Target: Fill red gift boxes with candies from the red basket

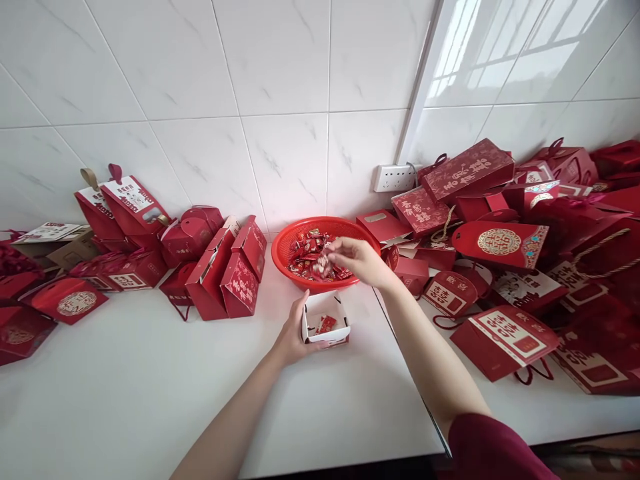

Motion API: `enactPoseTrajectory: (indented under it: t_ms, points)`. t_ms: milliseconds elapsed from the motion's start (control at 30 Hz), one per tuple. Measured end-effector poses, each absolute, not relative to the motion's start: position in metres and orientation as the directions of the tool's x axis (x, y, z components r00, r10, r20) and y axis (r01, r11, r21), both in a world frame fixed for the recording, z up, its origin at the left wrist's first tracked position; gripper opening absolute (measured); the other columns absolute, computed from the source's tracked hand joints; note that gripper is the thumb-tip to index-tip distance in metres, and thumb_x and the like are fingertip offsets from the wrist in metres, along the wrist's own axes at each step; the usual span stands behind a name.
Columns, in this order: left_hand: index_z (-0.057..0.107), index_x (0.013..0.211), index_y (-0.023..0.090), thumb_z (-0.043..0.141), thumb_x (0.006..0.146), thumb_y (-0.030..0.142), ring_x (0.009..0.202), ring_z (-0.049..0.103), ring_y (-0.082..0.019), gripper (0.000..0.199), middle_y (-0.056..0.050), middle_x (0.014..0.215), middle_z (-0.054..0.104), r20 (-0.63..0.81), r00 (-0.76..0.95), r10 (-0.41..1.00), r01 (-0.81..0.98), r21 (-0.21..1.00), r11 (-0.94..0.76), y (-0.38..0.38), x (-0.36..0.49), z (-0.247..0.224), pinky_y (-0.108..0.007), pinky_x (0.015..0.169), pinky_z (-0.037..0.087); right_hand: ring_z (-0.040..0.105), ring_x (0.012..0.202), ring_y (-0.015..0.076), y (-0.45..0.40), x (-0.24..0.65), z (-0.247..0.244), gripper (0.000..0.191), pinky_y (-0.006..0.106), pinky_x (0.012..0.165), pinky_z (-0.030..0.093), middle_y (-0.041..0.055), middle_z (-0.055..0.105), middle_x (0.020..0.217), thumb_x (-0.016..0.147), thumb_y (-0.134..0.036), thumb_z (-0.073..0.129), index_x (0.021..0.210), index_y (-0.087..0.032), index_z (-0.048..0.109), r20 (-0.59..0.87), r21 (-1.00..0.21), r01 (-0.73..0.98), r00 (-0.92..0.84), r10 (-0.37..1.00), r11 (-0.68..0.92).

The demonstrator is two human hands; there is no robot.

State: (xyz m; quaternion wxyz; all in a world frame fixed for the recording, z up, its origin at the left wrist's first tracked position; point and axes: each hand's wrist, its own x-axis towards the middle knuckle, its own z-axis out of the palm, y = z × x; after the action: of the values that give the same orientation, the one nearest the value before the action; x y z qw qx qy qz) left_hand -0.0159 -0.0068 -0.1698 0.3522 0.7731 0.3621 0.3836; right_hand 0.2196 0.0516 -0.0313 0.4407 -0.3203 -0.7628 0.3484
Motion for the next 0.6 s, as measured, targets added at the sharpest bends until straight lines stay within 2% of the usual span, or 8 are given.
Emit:
enactPoseTrajectory:
  t_ms: [33, 133, 200, 300, 367, 467, 533, 600]
  points:
    - [0.010, 0.156, 0.040, 0.081, 0.071, 0.050, 0.146, 0.030, -0.038, 0.112, -0.009, 0.159, 0.026, 0.334, 0.447, 0.830, 0.281, 0.828, -0.485, -0.007, -0.016, -0.170, -0.057, 0.116, 0.033, 0.072, 0.084, 0.0190, 0.042, 0.221, -0.032, 0.016, 0.034, 0.080, 0.057, 0.0035, 0.074, 0.093, 0.095, -0.033, 0.055, 0.102, -0.020, 0.061, 0.421, -0.834, 0.151, -0.447, 0.789, 0.530]
    - [0.010, 0.156, 0.040, 0.080, 0.071, 0.052, 0.145, 0.031, -0.037, 0.112, -0.009, 0.160, 0.025, 0.331, 0.446, 0.832, 0.283, 0.829, -0.482, -0.006, -0.017, -0.172, -0.056, 0.116, 0.034, 0.070, 0.093, 0.0206, 0.020, 0.225, -0.032, 0.012, 0.036, 0.087, 0.054, 0.0038, 0.074, 0.098, 0.090, -0.026, 0.061, 0.099, -0.021, 0.067, 0.418, -0.757, 0.340, -0.404, 0.814, 0.558]
    - [0.010, 0.156, 0.039, 0.081, 0.070, 0.053, 0.148, 0.026, -0.037, 0.112, -0.008, 0.161, 0.022, 0.355, 0.437, 0.826, 0.317, 0.799, -0.511, -0.007, -0.019, -0.173, -0.056, 0.119, 0.030, 0.069, 0.097, 0.0202, 0.013, 0.229, -0.029, 0.013, 0.035, 0.090, 0.052, 0.0037, 0.073, 0.103, 0.091, -0.025, 0.060, 0.101, -0.022, 0.069, 0.479, -0.706, 0.419, -0.312, 0.821, 0.571]
    - [0.009, 0.158, 0.033, 0.078, 0.071, 0.059, 0.151, 0.013, -0.038, 0.114, -0.010, 0.164, 0.013, 0.417, 0.452, 0.788, 0.386, 0.706, -0.595, -0.009, -0.024, -0.171, -0.058, 0.122, 0.021, 0.069, 0.090, 0.0184, 0.004, 0.236, -0.032, 0.015, 0.032, 0.084, 0.054, 0.0031, 0.073, 0.098, 0.096, -0.029, 0.055, 0.100, -0.022, 0.068, 0.509, -0.731, 0.389, -0.236, 0.828, 0.561]
    - [0.013, 0.158, 0.028, 0.069, 0.076, 0.065, 0.152, 0.008, -0.041, 0.107, -0.013, 0.165, 0.009, 0.462, 0.473, 0.751, 0.415, 0.635, -0.652, -0.011, -0.029, -0.165, -0.061, 0.121, 0.016, 0.068, 0.090, 0.0195, -0.003, 0.239, -0.044, 0.018, 0.032, 0.082, 0.053, 0.0039, 0.073, 0.095, 0.098, -0.031, 0.053, 0.098, -0.022, 0.067, 0.539, -0.723, 0.380, -0.211, 0.816, 0.576]
    - [0.020, 0.157, 0.023, 0.049, 0.087, 0.070, 0.151, 0.010, -0.040, 0.089, -0.015, 0.164, 0.015, 0.562, 0.433, 0.705, 0.413, 0.571, -0.709, -0.013, -0.036, -0.145, -0.061, 0.121, 0.014, 0.065, 0.103, 0.0231, -0.016, 0.241, -0.076, 0.018, 0.038, 0.091, 0.051, 0.0071, 0.071, 0.109, 0.099, -0.033, 0.051, 0.100, -0.023, 0.067, 0.591, -0.668, 0.383, -0.247, 0.768, 0.638]
    - [0.023, 0.156, 0.023, 0.044, 0.092, 0.065, 0.151, 0.016, -0.037, 0.079, -0.015, 0.161, 0.022, 0.625, 0.372, 0.686, 0.420, 0.546, -0.725, -0.011, -0.037, -0.124, -0.059, 0.122, 0.016, 0.062, 0.114, 0.0253, -0.024, 0.242, -0.100, 0.020, 0.043, 0.098, 0.048, 0.0083, 0.068, 0.121, 0.100, -0.034, 0.050, 0.106, -0.025, 0.066, 0.610, -0.645, 0.397, -0.248, 0.753, 0.653]
    - [0.030, 0.153, 0.025, 0.048, 0.095, 0.054, 0.149, 0.023, -0.033, 0.068, -0.013, 0.158, 0.029, 0.647, 0.333, 0.686, 0.465, 0.520, -0.716, -0.005, -0.034, -0.097, -0.055, 0.122, 0.020, 0.056, 0.123, 0.0279, -0.028, 0.243, -0.121, 0.024, 0.051, 0.107, 0.040, 0.0091, 0.064, 0.130, 0.100, -0.037, 0.047, 0.114, -0.025, 0.064, 0.631, -0.605, 0.431, -0.255, 0.733, 0.670]
